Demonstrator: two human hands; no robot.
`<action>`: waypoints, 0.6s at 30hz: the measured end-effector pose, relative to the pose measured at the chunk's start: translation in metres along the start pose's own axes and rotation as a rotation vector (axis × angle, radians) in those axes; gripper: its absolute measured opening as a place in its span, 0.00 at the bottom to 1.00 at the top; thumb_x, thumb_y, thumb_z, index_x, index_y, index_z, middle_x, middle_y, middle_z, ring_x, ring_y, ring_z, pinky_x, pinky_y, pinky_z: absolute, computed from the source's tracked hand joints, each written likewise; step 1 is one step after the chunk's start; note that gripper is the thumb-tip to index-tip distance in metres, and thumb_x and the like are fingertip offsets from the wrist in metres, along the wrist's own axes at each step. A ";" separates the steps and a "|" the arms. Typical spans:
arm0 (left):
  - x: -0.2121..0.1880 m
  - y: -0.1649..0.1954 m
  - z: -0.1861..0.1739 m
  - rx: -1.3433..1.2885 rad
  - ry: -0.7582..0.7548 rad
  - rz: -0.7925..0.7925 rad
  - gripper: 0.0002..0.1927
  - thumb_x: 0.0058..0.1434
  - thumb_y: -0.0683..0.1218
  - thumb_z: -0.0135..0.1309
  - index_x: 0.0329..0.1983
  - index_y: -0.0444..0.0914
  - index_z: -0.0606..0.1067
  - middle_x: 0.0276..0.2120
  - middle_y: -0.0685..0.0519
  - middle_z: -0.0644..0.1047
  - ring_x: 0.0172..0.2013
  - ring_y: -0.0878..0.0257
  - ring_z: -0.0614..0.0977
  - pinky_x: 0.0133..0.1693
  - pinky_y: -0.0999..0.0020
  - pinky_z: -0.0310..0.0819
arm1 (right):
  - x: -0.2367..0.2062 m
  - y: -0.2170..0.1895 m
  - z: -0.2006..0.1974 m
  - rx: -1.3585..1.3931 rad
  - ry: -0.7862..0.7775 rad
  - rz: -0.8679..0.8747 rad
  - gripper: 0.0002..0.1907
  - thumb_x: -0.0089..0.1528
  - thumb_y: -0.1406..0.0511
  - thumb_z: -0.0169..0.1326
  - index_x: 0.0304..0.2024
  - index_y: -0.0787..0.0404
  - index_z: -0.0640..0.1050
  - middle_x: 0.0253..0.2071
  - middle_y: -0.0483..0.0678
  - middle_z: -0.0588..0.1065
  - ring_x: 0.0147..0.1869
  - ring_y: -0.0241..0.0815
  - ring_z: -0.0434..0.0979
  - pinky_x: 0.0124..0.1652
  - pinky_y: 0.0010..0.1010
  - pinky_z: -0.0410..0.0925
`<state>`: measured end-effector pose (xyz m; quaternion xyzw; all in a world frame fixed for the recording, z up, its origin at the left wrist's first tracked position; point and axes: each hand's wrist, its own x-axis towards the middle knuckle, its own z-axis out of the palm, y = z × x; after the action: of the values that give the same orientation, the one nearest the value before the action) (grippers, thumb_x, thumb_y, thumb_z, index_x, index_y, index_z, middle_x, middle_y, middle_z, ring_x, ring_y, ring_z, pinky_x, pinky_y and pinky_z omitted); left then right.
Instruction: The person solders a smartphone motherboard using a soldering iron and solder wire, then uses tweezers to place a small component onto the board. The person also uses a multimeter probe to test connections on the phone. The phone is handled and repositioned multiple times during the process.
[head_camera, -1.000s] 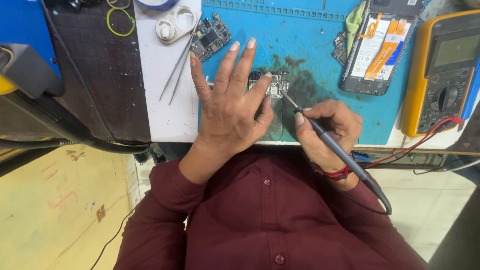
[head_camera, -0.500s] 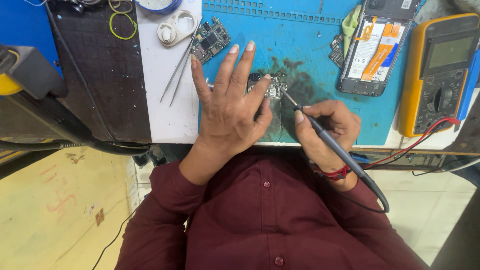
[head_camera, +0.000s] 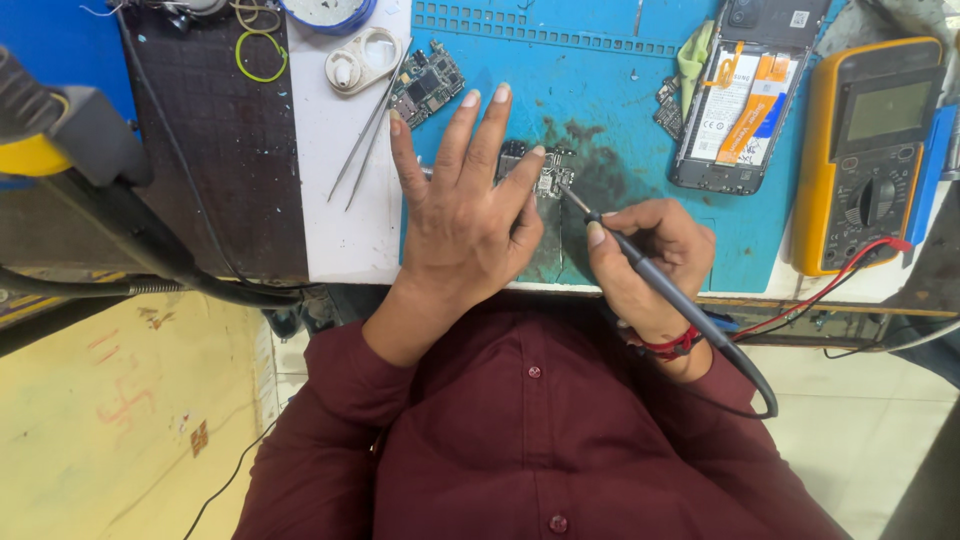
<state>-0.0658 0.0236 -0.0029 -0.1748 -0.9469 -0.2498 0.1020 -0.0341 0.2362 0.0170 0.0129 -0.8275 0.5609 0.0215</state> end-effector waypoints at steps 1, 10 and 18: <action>-0.001 0.001 0.000 0.002 -0.001 -0.002 0.14 0.68 0.50 0.58 0.54 0.45 0.83 0.73 0.43 0.63 0.74 0.49 0.63 0.71 0.31 0.25 | -0.002 0.001 0.000 0.000 0.000 -0.008 0.06 0.65 0.74 0.61 0.41 0.66 0.75 0.33 0.45 0.77 0.30 0.26 0.73 0.32 0.17 0.64; -0.014 -0.009 -0.015 -0.126 0.236 -0.108 0.23 0.66 0.48 0.57 0.65 0.42 0.73 0.70 0.48 0.66 0.70 0.53 0.68 0.74 0.42 0.37 | -0.005 -0.007 0.005 0.054 0.041 -0.001 0.09 0.70 0.71 0.59 0.52 0.66 0.76 0.38 0.49 0.80 0.34 0.30 0.76 0.34 0.22 0.68; -0.018 -0.021 -0.054 0.016 0.064 -0.043 0.22 0.65 0.51 0.61 0.60 0.38 0.76 0.56 0.49 0.75 0.53 0.53 0.75 0.58 0.50 0.60 | 0.016 -0.038 0.015 -0.491 -0.119 -0.240 0.28 0.61 0.69 0.68 0.61 0.63 0.72 0.60 0.58 0.77 0.34 0.44 0.78 0.38 0.32 0.72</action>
<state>-0.0517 -0.0259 0.0287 -0.1456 -0.9486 -0.2498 0.1285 -0.0491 0.2084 0.0477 0.1382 -0.9310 0.3352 0.0417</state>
